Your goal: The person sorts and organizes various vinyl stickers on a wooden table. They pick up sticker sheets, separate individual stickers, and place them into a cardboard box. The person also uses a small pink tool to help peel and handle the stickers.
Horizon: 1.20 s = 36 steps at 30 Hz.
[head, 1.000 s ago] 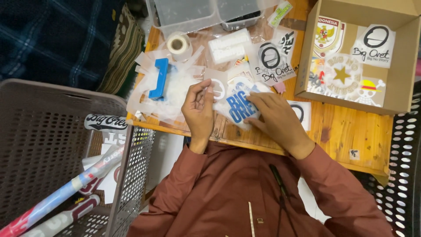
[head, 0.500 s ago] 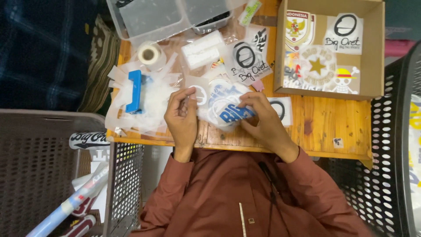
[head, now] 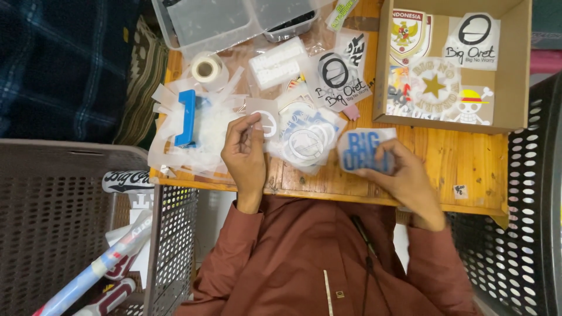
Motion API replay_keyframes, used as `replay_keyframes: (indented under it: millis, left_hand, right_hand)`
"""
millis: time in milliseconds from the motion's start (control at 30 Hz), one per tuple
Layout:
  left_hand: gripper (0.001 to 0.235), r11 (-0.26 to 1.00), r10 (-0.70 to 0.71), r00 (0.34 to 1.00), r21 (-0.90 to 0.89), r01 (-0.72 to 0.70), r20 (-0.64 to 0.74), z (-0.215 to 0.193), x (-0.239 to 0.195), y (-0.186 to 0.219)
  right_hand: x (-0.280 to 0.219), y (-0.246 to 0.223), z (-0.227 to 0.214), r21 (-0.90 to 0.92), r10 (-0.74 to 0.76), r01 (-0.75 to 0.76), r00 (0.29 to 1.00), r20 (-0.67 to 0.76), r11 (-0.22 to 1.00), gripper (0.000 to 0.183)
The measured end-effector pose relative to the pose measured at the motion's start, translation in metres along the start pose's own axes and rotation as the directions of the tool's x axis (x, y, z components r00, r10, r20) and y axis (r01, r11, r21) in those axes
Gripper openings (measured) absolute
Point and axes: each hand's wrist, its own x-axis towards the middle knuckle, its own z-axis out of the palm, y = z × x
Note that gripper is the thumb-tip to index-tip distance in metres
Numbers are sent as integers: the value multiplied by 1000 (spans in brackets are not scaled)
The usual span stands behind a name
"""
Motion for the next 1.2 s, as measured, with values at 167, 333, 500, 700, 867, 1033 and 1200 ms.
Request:
replay_keyframes:
  millis: [167,333,500,700,867,1033,1200]
  left_hand:
    - [15,1000,-9,1000,20,9,14,0,-1,2]
    - [15,999,21,999,41,-23,46,-3,-1,-8]
    - [16,983,38,998,176,-46,47,-3,0,-9]
    - [14,975,30,998,216,-41,55,2,-2,0]
    - [13,978,8,999,210,-17,42,5,-3,3]
    - [14,977,29,999,208,-37,39,3,-2,0]
    - [13,979,85,995,181,-92,48,0,-1,-7]
  right_hand:
    - [-13,20,-57,-78,194,-195,981,-21,978,31]
    - [-28,49,-96,-228,235,-268,958,-162,936,15]
    - [-29,54,-105,-355,243,-306,947,-212,884,24]
    - [-24,39,-95,-542,153,-311,936,-316,781,28]
    - [-25,52,-95,-564,83,-289,929,-361,773,26]
    - [-27,64,-96,-632,-64,-170,942,-330,756,25]
    - [-32,57,-103,-636,-59,-113,968,-242,764,28]
